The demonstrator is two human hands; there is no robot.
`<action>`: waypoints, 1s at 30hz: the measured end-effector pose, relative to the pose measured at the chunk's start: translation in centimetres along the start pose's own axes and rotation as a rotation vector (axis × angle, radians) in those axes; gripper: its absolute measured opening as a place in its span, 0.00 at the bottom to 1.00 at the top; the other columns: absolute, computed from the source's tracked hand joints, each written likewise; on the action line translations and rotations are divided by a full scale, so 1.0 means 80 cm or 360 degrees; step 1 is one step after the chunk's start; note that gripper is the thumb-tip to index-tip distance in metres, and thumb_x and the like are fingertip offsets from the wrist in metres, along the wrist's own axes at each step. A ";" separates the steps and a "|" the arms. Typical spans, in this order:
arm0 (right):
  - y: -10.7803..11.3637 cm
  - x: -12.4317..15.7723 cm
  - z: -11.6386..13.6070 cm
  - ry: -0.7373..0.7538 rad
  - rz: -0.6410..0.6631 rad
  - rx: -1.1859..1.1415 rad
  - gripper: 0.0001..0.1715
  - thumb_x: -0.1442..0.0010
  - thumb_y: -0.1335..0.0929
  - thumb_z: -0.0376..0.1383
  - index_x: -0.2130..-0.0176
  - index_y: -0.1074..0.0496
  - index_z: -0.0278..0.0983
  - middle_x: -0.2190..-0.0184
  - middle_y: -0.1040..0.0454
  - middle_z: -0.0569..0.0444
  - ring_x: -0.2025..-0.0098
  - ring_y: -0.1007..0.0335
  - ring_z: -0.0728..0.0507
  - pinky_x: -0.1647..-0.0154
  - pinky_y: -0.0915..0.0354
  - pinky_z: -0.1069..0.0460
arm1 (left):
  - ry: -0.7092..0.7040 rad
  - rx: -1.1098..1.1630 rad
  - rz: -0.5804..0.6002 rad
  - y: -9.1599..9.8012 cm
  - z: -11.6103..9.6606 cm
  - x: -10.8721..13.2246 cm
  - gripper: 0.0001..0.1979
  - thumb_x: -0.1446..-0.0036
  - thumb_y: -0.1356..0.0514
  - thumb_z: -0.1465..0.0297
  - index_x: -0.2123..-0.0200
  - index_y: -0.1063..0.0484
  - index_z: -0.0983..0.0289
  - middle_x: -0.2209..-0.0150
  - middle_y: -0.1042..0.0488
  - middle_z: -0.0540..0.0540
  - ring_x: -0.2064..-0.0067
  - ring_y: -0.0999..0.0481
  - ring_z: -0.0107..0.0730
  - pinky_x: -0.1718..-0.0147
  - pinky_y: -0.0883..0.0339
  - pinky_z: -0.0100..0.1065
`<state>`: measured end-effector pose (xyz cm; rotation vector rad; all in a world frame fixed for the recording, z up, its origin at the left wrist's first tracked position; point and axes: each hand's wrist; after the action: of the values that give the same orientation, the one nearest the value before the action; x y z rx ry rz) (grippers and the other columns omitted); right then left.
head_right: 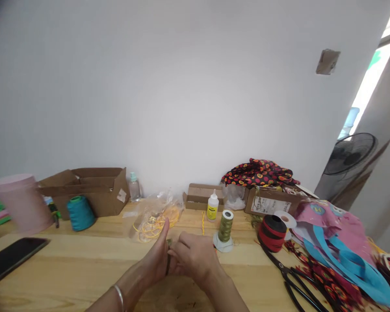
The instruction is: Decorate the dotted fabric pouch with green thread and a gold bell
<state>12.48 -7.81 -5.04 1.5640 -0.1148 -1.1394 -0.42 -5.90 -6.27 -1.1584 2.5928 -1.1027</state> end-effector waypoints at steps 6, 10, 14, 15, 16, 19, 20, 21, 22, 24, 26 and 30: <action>-0.003 0.000 -0.016 -0.0360 -0.0058 -0.0434 0.13 0.43 0.39 0.36 0.71 0.27 0.37 0.78 0.32 0.56 0.75 0.36 0.51 0.75 0.44 0.58 | 0.0289 -0.0121 0.0295 -0.001 0.015 0.000 0.46 0.60 0.71 0.40 0.79 0.29 0.72 0.82 0.32 0.59 0.79 0.32 0.35 0.75 0.42 0.34; -0.016 0.001 -0.024 -0.0394 0.0058 -0.0494 0.12 0.44 0.38 0.34 0.74 0.27 0.35 0.79 0.29 0.56 0.76 0.35 0.51 0.77 0.43 0.58 | 0.0366 -0.0004 0.0531 -0.002 0.011 0.009 0.46 0.60 0.70 0.40 0.77 0.29 0.73 0.78 0.29 0.62 0.76 0.29 0.39 0.73 0.41 0.36; -0.025 0.005 -0.016 -0.0331 0.0158 -0.0399 0.16 0.43 0.40 0.33 0.75 0.27 0.35 0.77 0.27 0.55 0.75 0.33 0.49 0.77 0.44 0.57 | -0.0041 0.0401 0.0632 -0.007 -0.007 0.014 0.45 0.58 0.65 0.40 0.62 0.30 0.72 0.69 0.27 0.67 0.66 0.27 0.46 0.66 0.39 0.43; -0.026 0.006 -0.012 -0.0294 0.0192 -0.0366 0.15 0.43 0.40 0.33 0.75 0.27 0.36 0.77 0.26 0.55 0.75 0.33 0.48 0.78 0.45 0.56 | -0.0200 0.0527 0.0576 -0.005 -0.013 0.013 0.42 0.57 0.63 0.41 0.56 0.33 0.69 0.64 0.27 0.66 0.61 0.28 0.47 0.62 0.40 0.45; -0.026 0.006 -0.007 -0.0252 0.0228 -0.0331 0.14 0.44 0.39 0.33 0.76 0.27 0.37 0.77 0.26 0.55 0.76 0.33 0.48 0.78 0.45 0.56 | -0.0376 0.0642 0.0493 0.000 -0.019 0.011 0.39 0.55 0.61 0.43 0.52 0.37 0.65 0.59 0.28 0.65 0.56 0.30 0.46 0.58 0.42 0.45; -0.025 0.004 0.004 -0.0152 0.0320 -0.0232 0.13 0.44 0.39 0.34 0.76 0.28 0.37 0.78 0.26 0.55 0.76 0.33 0.48 0.78 0.47 0.56 | -0.0789 0.0796 0.0207 0.021 -0.031 0.003 0.35 0.53 0.55 0.46 0.46 0.44 0.61 0.52 0.34 0.65 0.49 0.36 0.44 0.52 0.47 0.45; -0.023 0.003 0.007 -0.0136 0.0341 -0.0204 0.14 0.44 0.40 0.35 0.75 0.28 0.37 0.78 0.27 0.54 0.77 0.34 0.48 0.78 0.48 0.56 | -0.0849 0.0785 0.0132 0.028 -0.033 0.001 0.35 0.53 0.54 0.47 0.46 0.45 0.61 0.51 0.34 0.65 0.49 0.36 0.45 0.51 0.48 0.45; -0.022 0.002 0.008 -0.0125 0.0357 -0.0171 0.15 0.43 0.41 0.36 0.74 0.28 0.37 0.78 0.27 0.53 0.77 0.34 0.48 0.78 0.48 0.56 | -0.0878 0.0754 0.0071 0.034 -0.034 -0.001 0.34 0.52 0.53 0.48 0.46 0.46 0.61 0.51 0.35 0.66 0.49 0.36 0.45 0.51 0.47 0.46; -0.020 0.001 0.009 -0.0115 0.0362 -0.0128 0.16 0.42 0.41 0.36 0.73 0.29 0.37 0.77 0.27 0.53 0.77 0.34 0.48 0.79 0.48 0.56 | -0.0879 0.0710 0.0020 0.038 -0.033 -0.003 0.33 0.52 0.53 0.49 0.46 0.46 0.61 0.52 0.34 0.66 0.51 0.34 0.44 0.52 0.46 0.45; -0.015 -0.001 0.008 -0.0071 0.0335 -0.0055 0.16 0.41 0.42 0.37 0.71 0.29 0.38 0.76 0.27 0.53 0.77 0.34 0.49 0.79 0.48 0.56 | -0.0811 0.0596 -0.0051 0.038 -0.029 -0.004 0.32 0.50 0.53 0.50 0.47 0.44 0.62 0.55 0.31 0.65 0.54 0.31 0.42 0.54 0.44 0.43; -0.010 -0.002 0.005 -0.0009 0.0247 -0.0046 0.15 0.41 0.42 0.37 0.70 0.30 0.38 0.74 0.27 0.53 0.75 0.34 0.49 0.78 0.47 0.57 | -0.0653 0.0468 -0.0075 0.030 -0.021 -0.003 0.29 0.49 0.54 0.51 0.49 0.40 0.63 0.60 0.28 0.63 0.58 0.28 0.40 0.57 0.41 0.41; -0.002 0.000 -0.004 0.0025 0.0035 -0.0121 0.15 0.40 0.42 0.39 0.68 0.29 0.38 0.73 0.28 0.53 0.72 0.34 0.50 0.75 0.45 0.58 | -0.0213 0.0197 0.0059 0.007 -0.002 -0.002 0.33 0.49 0.60 0.48 0.62 0.30 0.69 0.71 0.25 0.61 0.68 0.26 0.40 0.67 0.37 0.38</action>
<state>12.62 -7.49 -5.21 1.5009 -0.0773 -1.1023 -0.69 -5.45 -6.59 -1.1122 2.3999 -1.1195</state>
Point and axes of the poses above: each hand's wrist, its own x-axis away from the middle knuckle, its own y-axis out of the back of the hand, z = x × y
